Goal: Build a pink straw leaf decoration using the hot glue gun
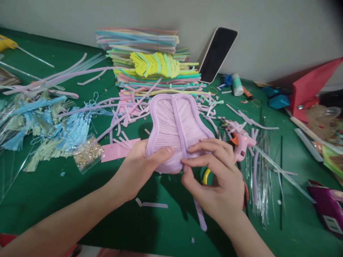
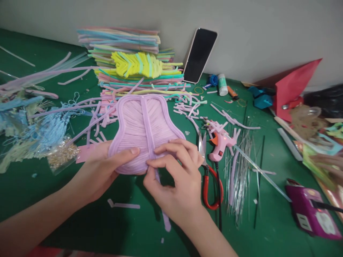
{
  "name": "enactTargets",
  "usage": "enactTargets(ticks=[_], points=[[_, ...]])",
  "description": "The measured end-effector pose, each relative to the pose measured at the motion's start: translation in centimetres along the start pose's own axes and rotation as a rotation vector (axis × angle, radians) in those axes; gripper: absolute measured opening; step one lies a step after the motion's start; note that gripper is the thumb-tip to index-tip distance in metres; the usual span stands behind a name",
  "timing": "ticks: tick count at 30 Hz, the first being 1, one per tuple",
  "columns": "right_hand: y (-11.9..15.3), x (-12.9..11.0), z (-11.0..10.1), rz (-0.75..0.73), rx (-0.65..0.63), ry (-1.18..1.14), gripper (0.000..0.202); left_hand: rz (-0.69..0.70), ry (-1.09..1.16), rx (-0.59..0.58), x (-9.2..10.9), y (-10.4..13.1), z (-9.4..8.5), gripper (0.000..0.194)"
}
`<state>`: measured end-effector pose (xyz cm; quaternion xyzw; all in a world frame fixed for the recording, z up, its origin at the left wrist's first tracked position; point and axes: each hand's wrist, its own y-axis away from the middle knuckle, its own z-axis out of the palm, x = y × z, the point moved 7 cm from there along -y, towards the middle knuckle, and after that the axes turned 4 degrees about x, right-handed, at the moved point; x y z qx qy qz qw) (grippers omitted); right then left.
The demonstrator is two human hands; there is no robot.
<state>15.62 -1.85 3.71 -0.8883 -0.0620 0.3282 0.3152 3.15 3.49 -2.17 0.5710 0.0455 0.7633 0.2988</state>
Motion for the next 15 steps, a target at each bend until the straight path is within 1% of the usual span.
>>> enactTargets(ticks=[5, 8, 12, 15], points=[[0.15, 0.25, 0.13, -0.001, -0.011, -0.002, 0.009, -0.005, -0.002, 0.002, -0.08, -0.06, -0.03, 0.027], [0.2, 0.36, 0.13, -0.007, -0.007, -0.002, 0.012, -0.017, -0.009, 0.016, -0.14, -0.11, -0.06, 0.026], [0.17, 0.45, 0.36, -0.003, -0.028, -0.018, 0.01, -0.01, 0.01, -0.008, -0.1, -0.11, 0.09, 0.026], [0.1, 0.47, 0.4, -0.008, -0.018, -0.023, 0.011, -0.014, 0.007, -0.004, -0.15, -0.13, 0.0, 0.024]])
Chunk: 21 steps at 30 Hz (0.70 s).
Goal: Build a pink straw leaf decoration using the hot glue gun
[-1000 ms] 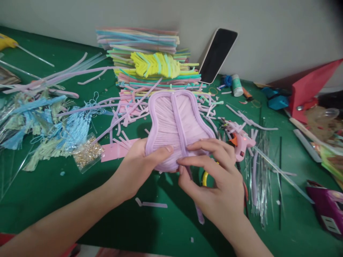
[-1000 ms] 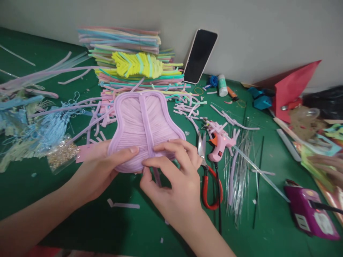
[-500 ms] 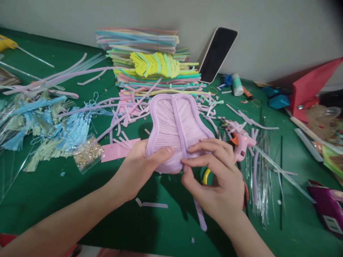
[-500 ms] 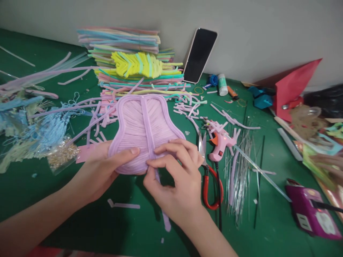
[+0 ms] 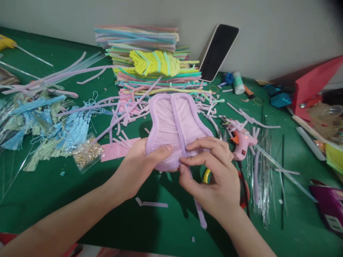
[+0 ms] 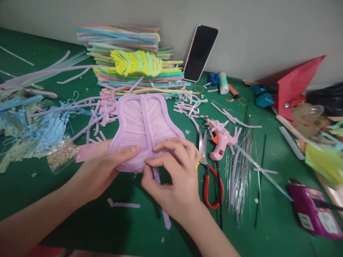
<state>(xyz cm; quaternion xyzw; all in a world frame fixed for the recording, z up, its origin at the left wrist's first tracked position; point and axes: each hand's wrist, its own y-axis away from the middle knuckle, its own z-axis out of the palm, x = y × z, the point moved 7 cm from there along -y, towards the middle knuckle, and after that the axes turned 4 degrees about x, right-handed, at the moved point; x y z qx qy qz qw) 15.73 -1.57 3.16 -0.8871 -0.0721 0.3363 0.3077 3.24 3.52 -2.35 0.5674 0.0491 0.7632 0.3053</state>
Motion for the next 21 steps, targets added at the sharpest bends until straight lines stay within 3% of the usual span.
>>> enactTargets(ticks=[21], points=[[0.2, 0.51, 0.31, -0.02, -0.019, -0.053, 0.016, -0.041, -0.002, 0.015, -0.25, 0.04, 0.15, 0.023]])
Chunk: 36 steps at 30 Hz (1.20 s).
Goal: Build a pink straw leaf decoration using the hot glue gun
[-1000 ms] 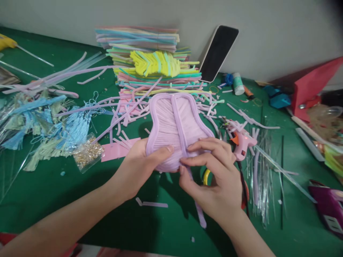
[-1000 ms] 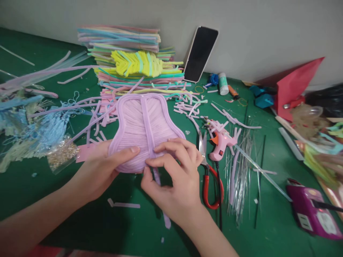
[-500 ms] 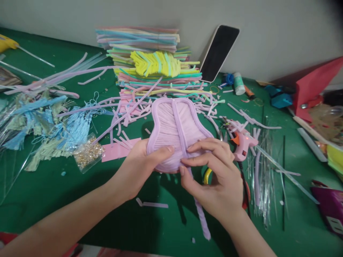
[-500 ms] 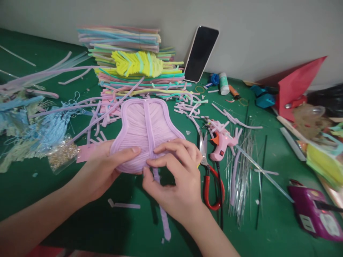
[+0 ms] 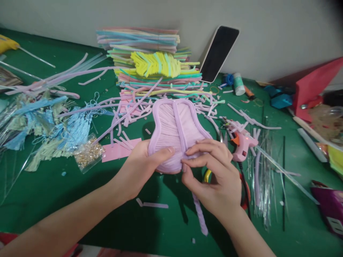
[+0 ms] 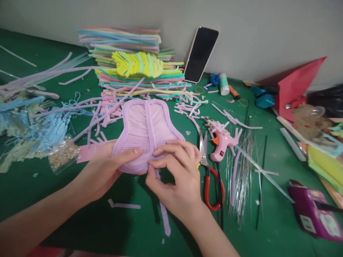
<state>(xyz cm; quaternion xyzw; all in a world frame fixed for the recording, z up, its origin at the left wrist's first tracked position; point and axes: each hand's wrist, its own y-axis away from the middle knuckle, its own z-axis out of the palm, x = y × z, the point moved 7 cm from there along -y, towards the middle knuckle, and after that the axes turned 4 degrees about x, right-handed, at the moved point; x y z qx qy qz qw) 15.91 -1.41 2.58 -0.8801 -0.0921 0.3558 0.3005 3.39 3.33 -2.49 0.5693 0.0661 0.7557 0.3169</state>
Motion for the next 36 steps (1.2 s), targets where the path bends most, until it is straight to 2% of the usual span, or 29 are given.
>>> enactTargets(ticks=[2, 5, 7, 9, 12, 16, 19, 23, 26, 31, 36], points=[[0.1, 0.3, -0.3, 0.021, 0.012, -0.062, 0.017, -0.006, 0.024, -0.029, 0.0, 0.0, 0.2, 0.025], [0.1, 0.5, -1.8, 0.086, 0.096, -0.144, 0.02, 0.005, 0.069, -0.039, 0.3, 0.0, 0.2, 0.027], [0.3, 0.2, -3.0, 0.12, 0.134, -0.044, 0.018, 0.027, 0.101, -0.004, 0.6, 0.0, 0.1, 0.03], [0.4, -0.7, -3.5, 0.136, 0.11, 0.163, 0.013, 0.05, 0.134, 0.04, 0.8, 0.0, -0.1, 0.033], [0.8, -2.5, -3.3, 0.1, 0.099, 0.369, 0.01, 0.087, 0.153, 0.111, 0.9, 0.1, -0.2, 0.034], [1.3, -3.8, -2.1, 0.102, 0.185, 0.427, 0.017, 0.128, 0.147, 0.155, 0.8, 0.4, -0.2, 0.032], [1.5, -3.9, -1.4, 0.12, 0.232, 0.416, 0.017, 0.144, 0.156, 0.145, 0.7, 0.5, 0.0, 0.035], [1.6, -4.3, -0.9, 0.052, 0.189, 0.402, 0.019, 0.148, 0.138, 0.137, 0.8, 0.5, -0.1, 0.035], [1.8, -4.4, -1.4, 0.024, 0.162, 0.337, 0.018, 0.122, 0.126, 0.116, 0.8, 0.4, -0.1, 0.034], [1.5, -2.9, -2.9, 0.108, 0.183, 0.337, 0.013, 0.147, 0.032, 0.136, 1.3, 0.3, -0.5, 0.03], [0.4, -2.9, -2.6, 0.046, 0.162, 0.346, 0.016, 0.142, 0.066, 0.096, 1.3, 0.4, -0.1, 0.028]])
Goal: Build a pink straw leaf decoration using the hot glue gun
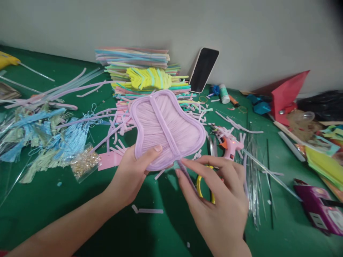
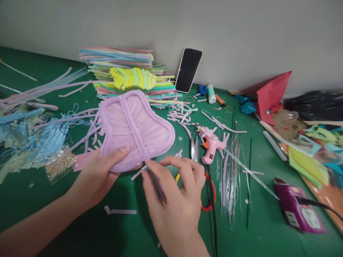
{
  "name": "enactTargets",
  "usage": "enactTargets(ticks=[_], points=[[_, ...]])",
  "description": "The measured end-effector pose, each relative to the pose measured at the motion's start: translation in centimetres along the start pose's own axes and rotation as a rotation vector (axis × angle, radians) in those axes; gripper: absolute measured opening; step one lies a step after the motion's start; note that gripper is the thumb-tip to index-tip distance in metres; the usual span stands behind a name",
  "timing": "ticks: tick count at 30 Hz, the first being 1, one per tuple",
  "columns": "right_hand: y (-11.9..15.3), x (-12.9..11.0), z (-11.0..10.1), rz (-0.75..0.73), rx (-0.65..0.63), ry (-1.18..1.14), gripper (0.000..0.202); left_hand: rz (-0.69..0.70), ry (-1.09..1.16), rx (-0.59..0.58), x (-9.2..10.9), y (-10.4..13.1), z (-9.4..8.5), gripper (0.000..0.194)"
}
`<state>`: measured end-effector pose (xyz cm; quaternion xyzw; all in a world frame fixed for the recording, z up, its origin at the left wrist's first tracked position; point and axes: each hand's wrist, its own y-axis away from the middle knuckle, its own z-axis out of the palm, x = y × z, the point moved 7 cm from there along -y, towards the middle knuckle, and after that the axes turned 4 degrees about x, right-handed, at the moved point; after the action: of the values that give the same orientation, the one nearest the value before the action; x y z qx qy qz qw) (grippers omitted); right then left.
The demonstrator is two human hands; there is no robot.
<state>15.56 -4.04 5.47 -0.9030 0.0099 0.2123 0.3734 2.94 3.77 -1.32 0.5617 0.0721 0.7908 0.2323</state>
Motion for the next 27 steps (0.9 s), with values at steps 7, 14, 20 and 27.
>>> enactTargets(ticks=[7, 14, 20, 27], points=[[-1.0, 0.1, 0.5, -0.044, -0.062, -0.035, 0.012, -0.04, 0.045, -0.057, -0.2, 0.2, 0.6, 0.023], [-1.7, 0.5, 0.7, -0.026, -0.118, -0.103, 0.009, -0.056, -0.016, -0.065, -0.5, 0.2, 0.4, 0.019], [-0.6, 0.8, -0.3, 0.134, -0.03, -0.101, 0.01, -0.072, 0.083, -0.085, -0.6, -0.1, 0.2, 0.023], [5.7, 4.3, 4.1, 1.141, -0.445, -0.983, 0.029, -0.342, 0.334, 0.048, -2.4, -1.4, -1.0, 0.017]])
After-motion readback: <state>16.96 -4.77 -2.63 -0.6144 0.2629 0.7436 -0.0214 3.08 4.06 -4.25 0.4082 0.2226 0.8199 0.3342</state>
